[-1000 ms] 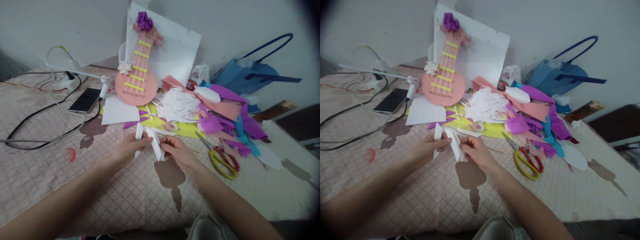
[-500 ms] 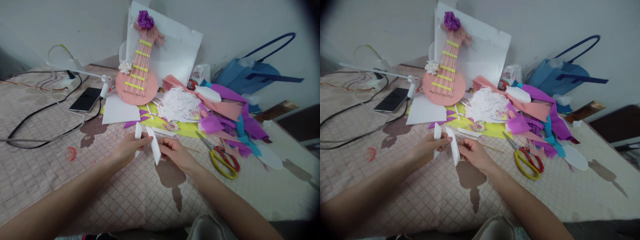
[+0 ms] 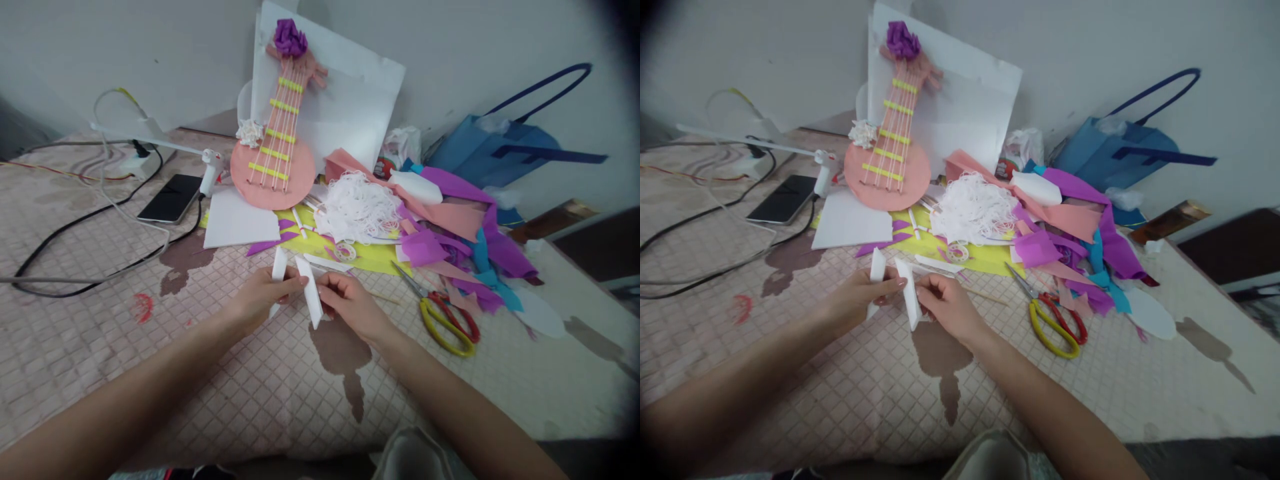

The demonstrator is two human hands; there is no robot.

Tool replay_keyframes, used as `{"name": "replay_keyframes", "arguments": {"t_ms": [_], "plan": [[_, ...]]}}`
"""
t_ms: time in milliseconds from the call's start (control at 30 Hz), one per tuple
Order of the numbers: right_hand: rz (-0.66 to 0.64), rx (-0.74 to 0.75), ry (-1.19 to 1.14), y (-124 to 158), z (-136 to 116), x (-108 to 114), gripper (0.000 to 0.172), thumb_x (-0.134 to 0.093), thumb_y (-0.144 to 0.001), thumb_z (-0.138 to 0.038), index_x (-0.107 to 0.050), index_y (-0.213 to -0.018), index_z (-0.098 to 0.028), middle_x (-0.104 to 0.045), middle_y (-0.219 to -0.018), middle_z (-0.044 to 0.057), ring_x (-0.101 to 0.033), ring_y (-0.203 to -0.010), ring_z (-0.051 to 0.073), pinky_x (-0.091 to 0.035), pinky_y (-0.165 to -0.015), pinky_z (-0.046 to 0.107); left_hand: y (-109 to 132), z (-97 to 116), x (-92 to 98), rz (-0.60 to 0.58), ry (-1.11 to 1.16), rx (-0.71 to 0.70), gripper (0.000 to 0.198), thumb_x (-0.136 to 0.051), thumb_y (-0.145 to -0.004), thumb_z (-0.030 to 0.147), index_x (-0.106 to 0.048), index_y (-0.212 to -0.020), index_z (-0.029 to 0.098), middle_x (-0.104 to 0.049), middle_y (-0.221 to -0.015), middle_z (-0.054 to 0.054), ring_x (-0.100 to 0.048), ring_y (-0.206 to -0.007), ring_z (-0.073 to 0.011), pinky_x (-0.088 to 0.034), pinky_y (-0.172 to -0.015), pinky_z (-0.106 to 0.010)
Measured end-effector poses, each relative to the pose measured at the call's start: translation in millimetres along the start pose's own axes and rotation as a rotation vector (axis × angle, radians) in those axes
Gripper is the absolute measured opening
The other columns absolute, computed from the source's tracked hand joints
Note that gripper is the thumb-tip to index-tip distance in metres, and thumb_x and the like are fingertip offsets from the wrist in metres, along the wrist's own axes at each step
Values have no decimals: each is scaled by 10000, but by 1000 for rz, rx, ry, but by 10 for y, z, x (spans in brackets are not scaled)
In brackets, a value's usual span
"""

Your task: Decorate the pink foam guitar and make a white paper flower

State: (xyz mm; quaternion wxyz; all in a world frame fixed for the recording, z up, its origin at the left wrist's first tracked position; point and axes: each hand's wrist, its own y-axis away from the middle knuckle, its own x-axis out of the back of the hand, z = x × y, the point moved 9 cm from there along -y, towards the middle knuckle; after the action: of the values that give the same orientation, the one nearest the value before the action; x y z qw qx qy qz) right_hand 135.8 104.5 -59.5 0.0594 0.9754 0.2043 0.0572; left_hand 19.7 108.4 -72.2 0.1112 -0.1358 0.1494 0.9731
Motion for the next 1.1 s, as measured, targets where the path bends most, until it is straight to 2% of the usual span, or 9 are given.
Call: {"name": "replay_keyframes", "arguments": {"t_ms": [133, 233, 467, 633, 833, 933, 1100], "plan": [[112, 126, 121, 29, -138, 68, 230, -532, -838, -393, -505, -743, -185, -461, -625, -46, -421, -552, 81, -330, -503, 214, 11, 17, 21, 52, -32, -6, 247, -741, -639, 293, -574, -586, 119, -448, -545, 45, -332, -482, -40, -209, -475, -213], [97, 160, 200, 38, -176, 33, 205, -589, -798, -347, -505, -710, -182, -473, -652, -39, -425, -583, 86, -347, -533, 221, 22, 24, -14, 38, -38, -11, 243, -732, -645, 288, -574, -566, 121, -432, -514, 48, -328, -471, -42, -201, -468, -214], [143, 40, -66, -10, -18, 151, 248, -606, -780, -410, -506, -727, -190, -446, -578, -56, -387, -488, 73, -307, -449, 209, 5, 18, 77, 115, 22, -23, 176, -743, -631, 268, -660, -701, 129, -506, -566, 34, -357, -487, -42, -235, -468, -212], [157, 28, -115, -17, -11, 208, 261, -612, -781, -416, -514, -711, -185, -447, -544, -59, -391, -465, 67, -300, -434, 202, -7, 15, 122, 172, 91, -24, 199, -762, -582, 188, -601, -690, 140, -504, -554, 46, -372, -467, -40, -238, -448, -206], [127, 38, -88, -2, -37, 176, 259, -602, -792, -414, -513, -706, -187, -436, -541, -63, -376, -458, 66, -291, -437, 205, 4, 19, 41, 100, 90, -9, 237, -750, -611, 186, -629, -804, 119, -555, -629, 10, -381, -495, -42, -226, -441, -201], [117, 55, -27, 3, -56, 164, 259, -597, -794, -415, -512, -706, -187, -430, -551, -61, -380, -477, 70, -295, -455, 209, 10, 9, 23, 80, 104, -1, 173, -737, -640, 215, -616, -713, 115, -495, -584, 29, -341, -470, -32, -204, -436, -206], [103, 39, 31, 7, -54, 146, 262, -590, -793, -421, -512, -704, -187, -438, -561, -58, -387, -485, 72, -299, -462, 209, -2, -5, 30, 76, 112, -10, 211, -734, -655, 252, -564, -650, 128, -418, -540, 54, -325, -458, -34, -188, -442, -208]]}}
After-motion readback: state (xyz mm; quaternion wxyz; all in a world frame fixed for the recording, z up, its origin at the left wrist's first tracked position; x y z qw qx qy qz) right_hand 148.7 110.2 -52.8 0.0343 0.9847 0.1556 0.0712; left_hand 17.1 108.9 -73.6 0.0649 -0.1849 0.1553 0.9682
